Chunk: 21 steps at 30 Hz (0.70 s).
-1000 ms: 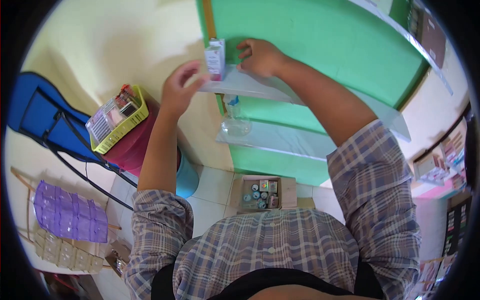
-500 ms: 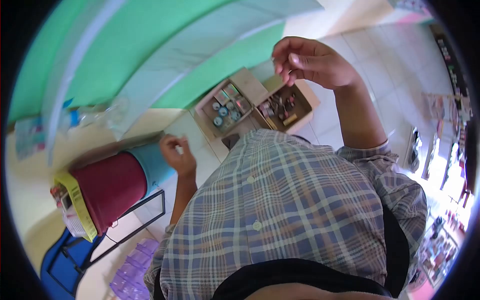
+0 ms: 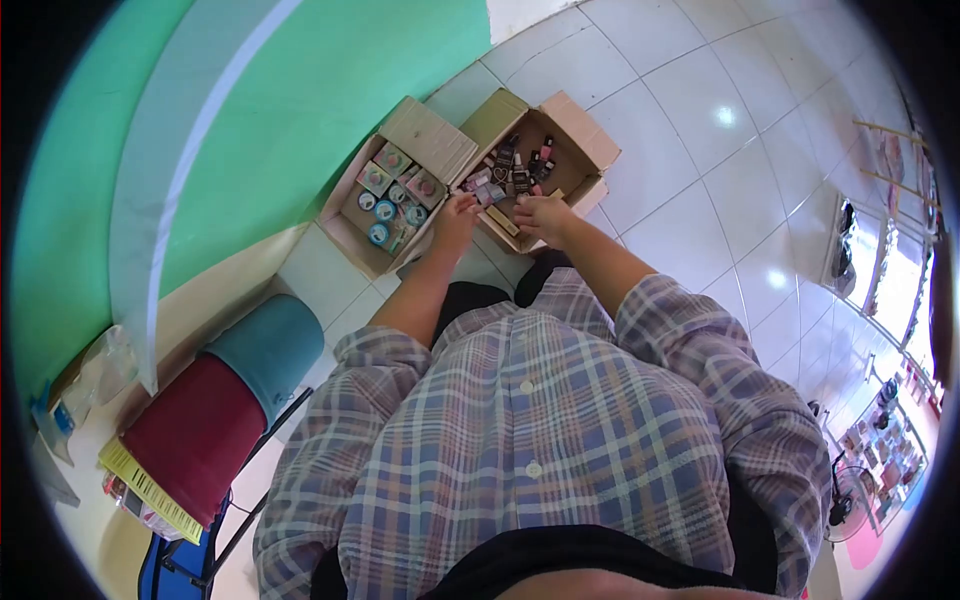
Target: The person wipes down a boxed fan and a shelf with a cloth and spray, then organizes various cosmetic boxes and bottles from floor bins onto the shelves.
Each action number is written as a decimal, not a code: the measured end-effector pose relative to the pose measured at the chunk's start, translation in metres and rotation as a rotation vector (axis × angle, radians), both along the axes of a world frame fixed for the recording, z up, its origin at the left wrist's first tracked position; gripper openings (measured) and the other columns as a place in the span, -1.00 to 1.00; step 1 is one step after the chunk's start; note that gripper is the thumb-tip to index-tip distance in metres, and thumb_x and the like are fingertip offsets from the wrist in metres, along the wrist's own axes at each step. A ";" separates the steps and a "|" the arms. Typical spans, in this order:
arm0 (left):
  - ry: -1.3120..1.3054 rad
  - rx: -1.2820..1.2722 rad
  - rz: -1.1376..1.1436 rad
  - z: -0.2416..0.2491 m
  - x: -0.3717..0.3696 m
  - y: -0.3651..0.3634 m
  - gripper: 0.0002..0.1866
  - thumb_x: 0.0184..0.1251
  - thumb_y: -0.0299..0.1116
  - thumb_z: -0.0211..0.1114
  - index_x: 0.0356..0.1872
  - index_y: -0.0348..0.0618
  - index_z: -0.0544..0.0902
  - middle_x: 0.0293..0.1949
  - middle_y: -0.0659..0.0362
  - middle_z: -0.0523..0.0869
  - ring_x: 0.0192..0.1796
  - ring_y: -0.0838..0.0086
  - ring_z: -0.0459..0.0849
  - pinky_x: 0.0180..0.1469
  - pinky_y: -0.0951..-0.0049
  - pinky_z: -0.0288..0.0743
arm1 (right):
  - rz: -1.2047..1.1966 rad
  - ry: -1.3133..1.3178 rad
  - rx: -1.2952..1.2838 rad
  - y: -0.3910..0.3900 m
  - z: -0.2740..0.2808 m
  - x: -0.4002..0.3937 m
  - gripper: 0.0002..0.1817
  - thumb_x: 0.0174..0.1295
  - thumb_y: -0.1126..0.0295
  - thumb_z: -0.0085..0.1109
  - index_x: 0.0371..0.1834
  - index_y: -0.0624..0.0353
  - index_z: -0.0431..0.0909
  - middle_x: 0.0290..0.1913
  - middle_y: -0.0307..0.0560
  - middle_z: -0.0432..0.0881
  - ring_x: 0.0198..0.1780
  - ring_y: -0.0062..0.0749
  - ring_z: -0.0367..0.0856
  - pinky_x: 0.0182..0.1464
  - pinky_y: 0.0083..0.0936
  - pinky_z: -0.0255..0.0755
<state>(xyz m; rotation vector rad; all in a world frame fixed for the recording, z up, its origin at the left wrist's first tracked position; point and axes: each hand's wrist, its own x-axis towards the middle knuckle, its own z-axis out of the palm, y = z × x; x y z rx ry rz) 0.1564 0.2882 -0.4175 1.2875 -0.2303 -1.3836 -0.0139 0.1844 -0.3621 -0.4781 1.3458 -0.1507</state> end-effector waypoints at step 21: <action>-0.244 0.398 -0.288 -0.056 -0.044 -0.064 -0.77 0.24 -0.54 0.08 -0.19 -0.35 0.69 -0.19 -0.03 0.72 -0.24 0.30 0.74 -0.32 0.33 0.58 | 1.069 0.600 -0.583 -0.024 -0.038 0.049 -0.02 -0.05 0.19 0.50 0.28 0.29 -0.03 0.04 0.30 0.52 0.09 -0.08 0.56 0.16 -0.34 0.37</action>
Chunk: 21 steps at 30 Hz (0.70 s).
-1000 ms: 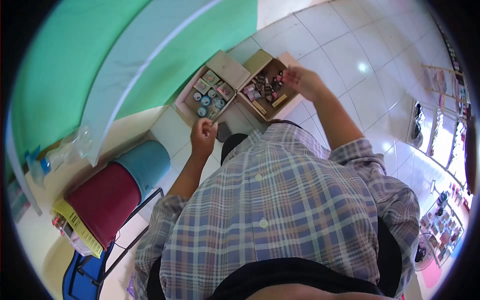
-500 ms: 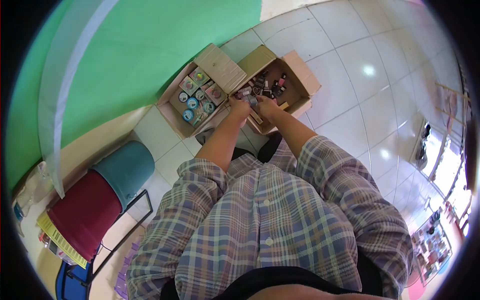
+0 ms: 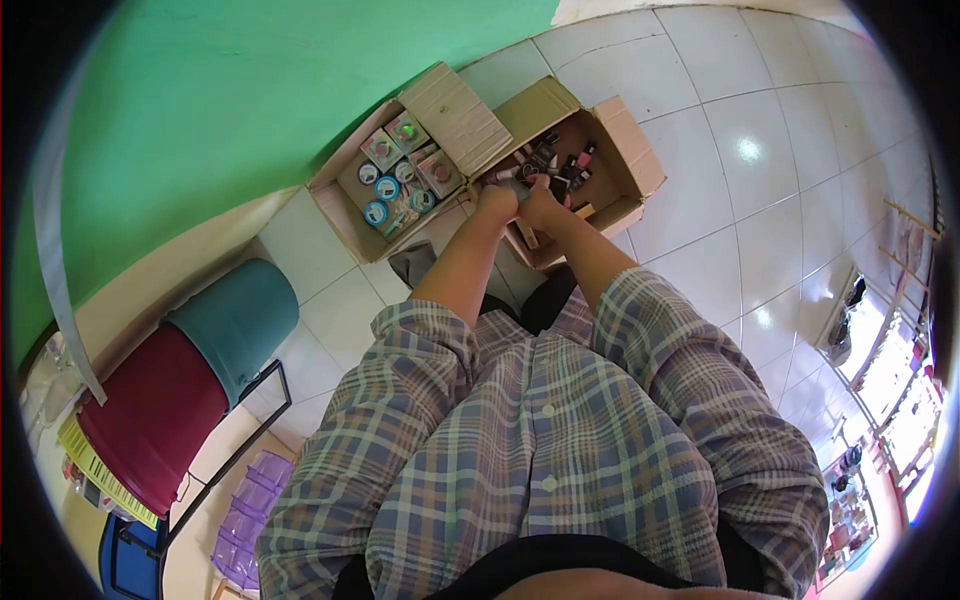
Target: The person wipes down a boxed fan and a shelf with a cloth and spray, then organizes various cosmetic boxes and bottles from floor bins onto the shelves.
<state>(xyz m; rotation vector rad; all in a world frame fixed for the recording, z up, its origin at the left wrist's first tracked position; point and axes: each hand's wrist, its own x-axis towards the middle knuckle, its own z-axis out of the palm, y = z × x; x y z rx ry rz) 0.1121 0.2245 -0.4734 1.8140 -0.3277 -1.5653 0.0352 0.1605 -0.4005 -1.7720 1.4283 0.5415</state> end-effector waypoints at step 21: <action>0.338 0.144 0.051 0.045 0.014 -0.009 -0.90 0.19 -0.53 0.25 -0.28 -0.26 0.67 -0.25 0.07 0.71 -0.30 0.30 0.71 -0.30 0.31 0.58 | -0.138 -0.024 -0.200 0.006 0.010 -0.022 -0.24 0.06 0.22 0.44 0.27 0.35 0.30 0.00 0.05 0.61 0.06 -0.15 0.58 0.13 -0.30 0.44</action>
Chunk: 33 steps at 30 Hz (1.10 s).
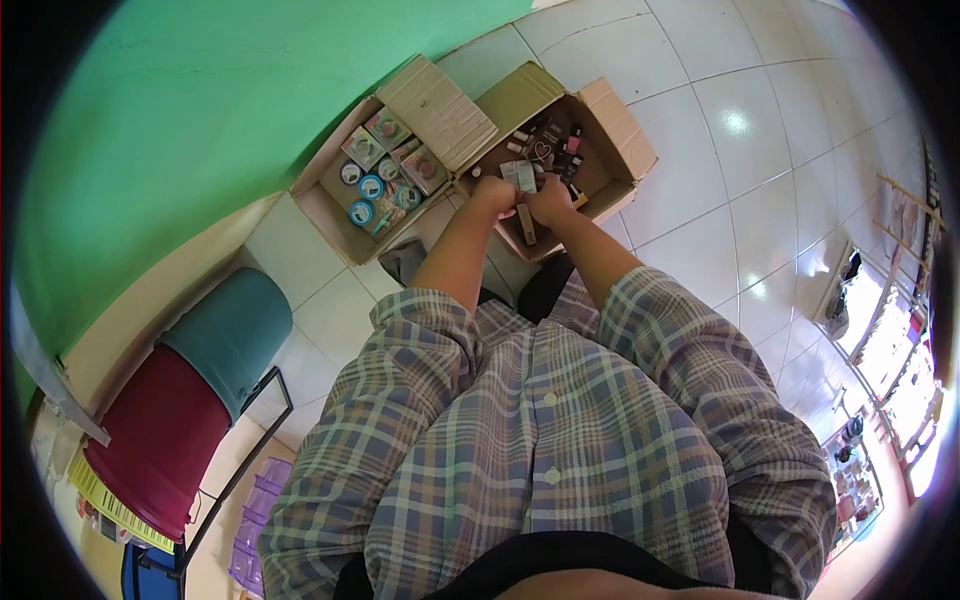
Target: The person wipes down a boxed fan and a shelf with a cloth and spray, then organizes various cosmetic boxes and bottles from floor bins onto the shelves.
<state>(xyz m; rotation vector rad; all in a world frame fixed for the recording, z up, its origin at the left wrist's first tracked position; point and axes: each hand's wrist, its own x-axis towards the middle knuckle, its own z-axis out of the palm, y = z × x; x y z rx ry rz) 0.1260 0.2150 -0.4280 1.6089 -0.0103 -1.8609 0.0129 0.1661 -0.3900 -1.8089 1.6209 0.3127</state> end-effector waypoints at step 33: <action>-0.540 -1.227 0.329 0.428 0.180 0.134 -0.58 0.39 -0.44 0.26 0.19 -0.41 0.41 -0.06 0.07 0.68 -0.04 0.48 0.66 0.03 0.40 0.57 | 0.282 -1.733 1.057 0.015 0.408 0.177 -0.38 0.40 -0.29 -0.35 0.21 -0.04 0.26 -0.26 -0.16 0.33 -0.35 -0.52 0.30 -0.72 -0.79 0.10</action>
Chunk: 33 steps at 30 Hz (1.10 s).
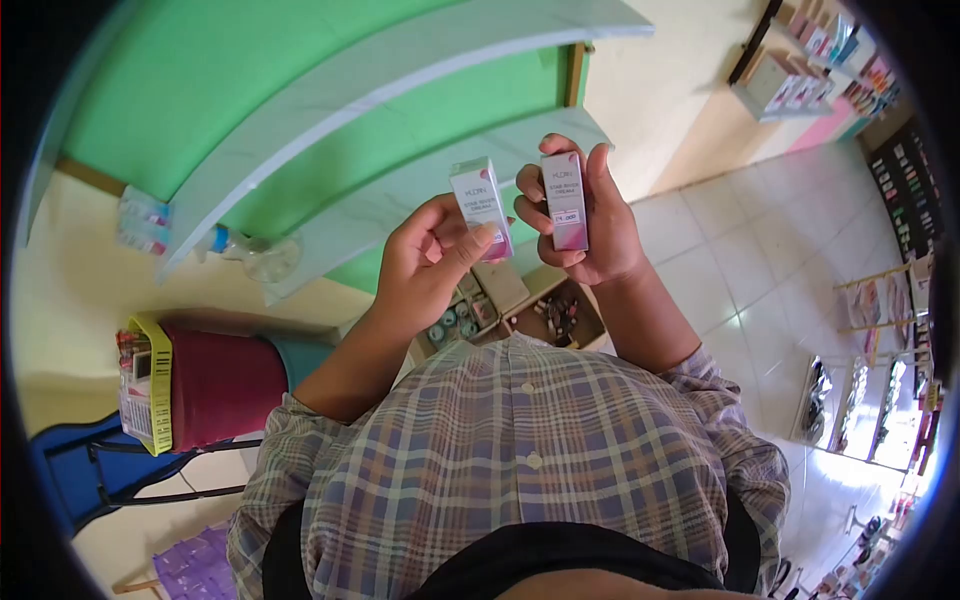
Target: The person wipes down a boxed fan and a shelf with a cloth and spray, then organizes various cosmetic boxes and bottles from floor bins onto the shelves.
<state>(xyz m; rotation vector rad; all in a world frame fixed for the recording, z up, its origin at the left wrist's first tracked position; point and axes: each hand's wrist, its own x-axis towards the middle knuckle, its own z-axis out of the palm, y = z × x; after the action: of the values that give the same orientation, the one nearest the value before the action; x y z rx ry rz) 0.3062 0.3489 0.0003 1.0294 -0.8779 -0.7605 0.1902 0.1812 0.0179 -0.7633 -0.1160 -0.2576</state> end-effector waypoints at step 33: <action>-0.763 0.264 1.388 -0.017 0.050 0.095 -0.70 0.28 -0.32 0.33 -0.03 -0.24 0.65 -0.27 0.06 0.71 -0.46 0.41 0.54 -0.32 0.40 0.48 | 0.051 0.032 -1.207 0.087 0.051 0.183 -0.51 0.27 0.19 0.23 0.14 0.28 0.40 -0.08 -0.07 0.55 -0.08 -0.47 0.49 -0.04 -0.46 0.42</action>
<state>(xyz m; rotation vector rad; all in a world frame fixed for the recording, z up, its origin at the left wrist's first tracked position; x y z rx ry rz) 0.3559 0.4441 -0.0165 1.8495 -0.4552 0.7612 0.3728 0.2678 0.0687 -1.9586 -0.2661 -0.1027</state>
